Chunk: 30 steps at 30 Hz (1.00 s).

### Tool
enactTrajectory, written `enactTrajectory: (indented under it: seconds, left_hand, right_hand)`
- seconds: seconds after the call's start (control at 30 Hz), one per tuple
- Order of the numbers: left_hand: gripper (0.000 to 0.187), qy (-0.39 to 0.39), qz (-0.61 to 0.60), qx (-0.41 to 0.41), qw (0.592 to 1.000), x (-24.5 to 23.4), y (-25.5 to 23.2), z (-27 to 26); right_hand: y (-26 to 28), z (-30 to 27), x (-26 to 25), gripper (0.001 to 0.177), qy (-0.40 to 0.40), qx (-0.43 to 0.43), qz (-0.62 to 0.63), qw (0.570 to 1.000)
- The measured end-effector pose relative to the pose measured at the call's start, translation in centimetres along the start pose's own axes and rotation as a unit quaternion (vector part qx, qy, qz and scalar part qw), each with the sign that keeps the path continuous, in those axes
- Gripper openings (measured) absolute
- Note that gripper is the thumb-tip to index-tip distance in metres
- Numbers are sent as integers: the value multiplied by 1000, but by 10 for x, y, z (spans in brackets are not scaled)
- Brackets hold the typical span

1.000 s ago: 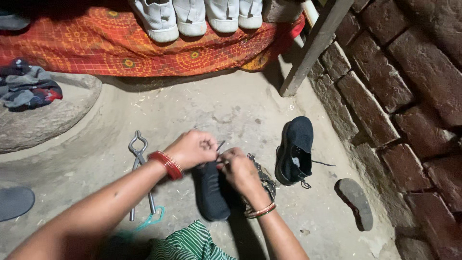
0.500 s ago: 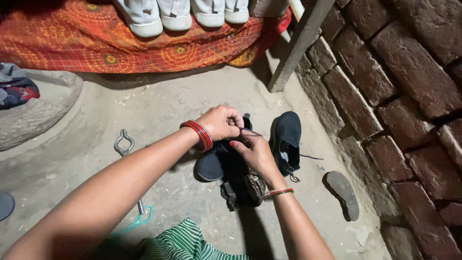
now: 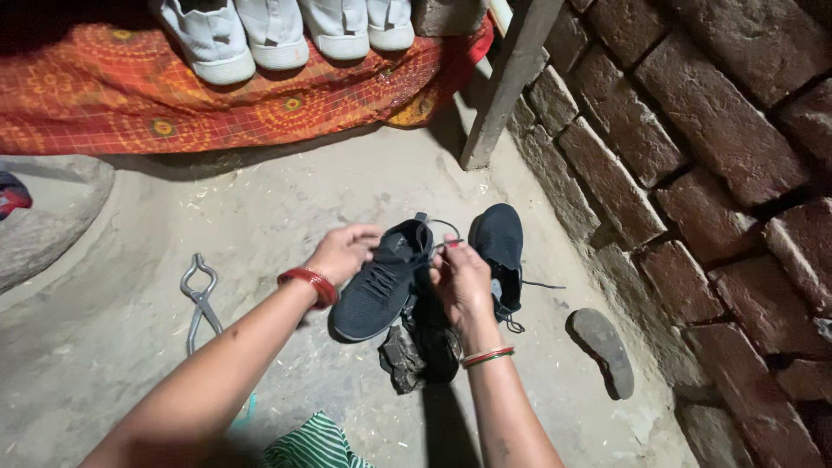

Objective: The person sits on the floor and repairs a pair of black sneakers by hand. They thread a long black lace through the eyelets of one shoe, pull it tight, and tie it. They repeat the process for the second shoe, then place both shoes side by side.

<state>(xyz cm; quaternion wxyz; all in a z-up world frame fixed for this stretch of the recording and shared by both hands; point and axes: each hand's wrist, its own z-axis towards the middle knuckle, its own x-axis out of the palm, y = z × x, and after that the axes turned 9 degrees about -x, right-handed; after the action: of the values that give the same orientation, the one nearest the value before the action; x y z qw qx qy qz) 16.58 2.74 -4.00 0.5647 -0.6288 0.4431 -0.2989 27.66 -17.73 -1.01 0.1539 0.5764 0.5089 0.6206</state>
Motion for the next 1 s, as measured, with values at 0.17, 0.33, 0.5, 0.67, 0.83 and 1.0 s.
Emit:
enactTrajectory:
  seconds: [0.17,0.33,0.5,0.67,0.83,1.0]
  left_hand:
    - [43,-22,233,-55,971,7,-4,-24]
    - [16,-19,308,20,951,4,-12,-26]
    - [8,-59,276,-68,957,6,2,-21]
    - [12,-135,235,-116,956,13,11,-11]
    - [23,-129,190,-105,968,14,18,-11]
    - [23,-30,-185,-199,962,9,5,-15]
  right_hand:
    - [31,9,-14,12,-11,-52,-12,999]
    - [71,3,-4,38,-61,-98,-94,989]
    - [86,-6,-6,81,-176,-312,-584,729]
    - [52,-13,6,35,90,-360,-649,664]
    - [18,-37,28,39,141,-220,-705,660]
    - [18,-46,40,29,170,-238,-741,605]
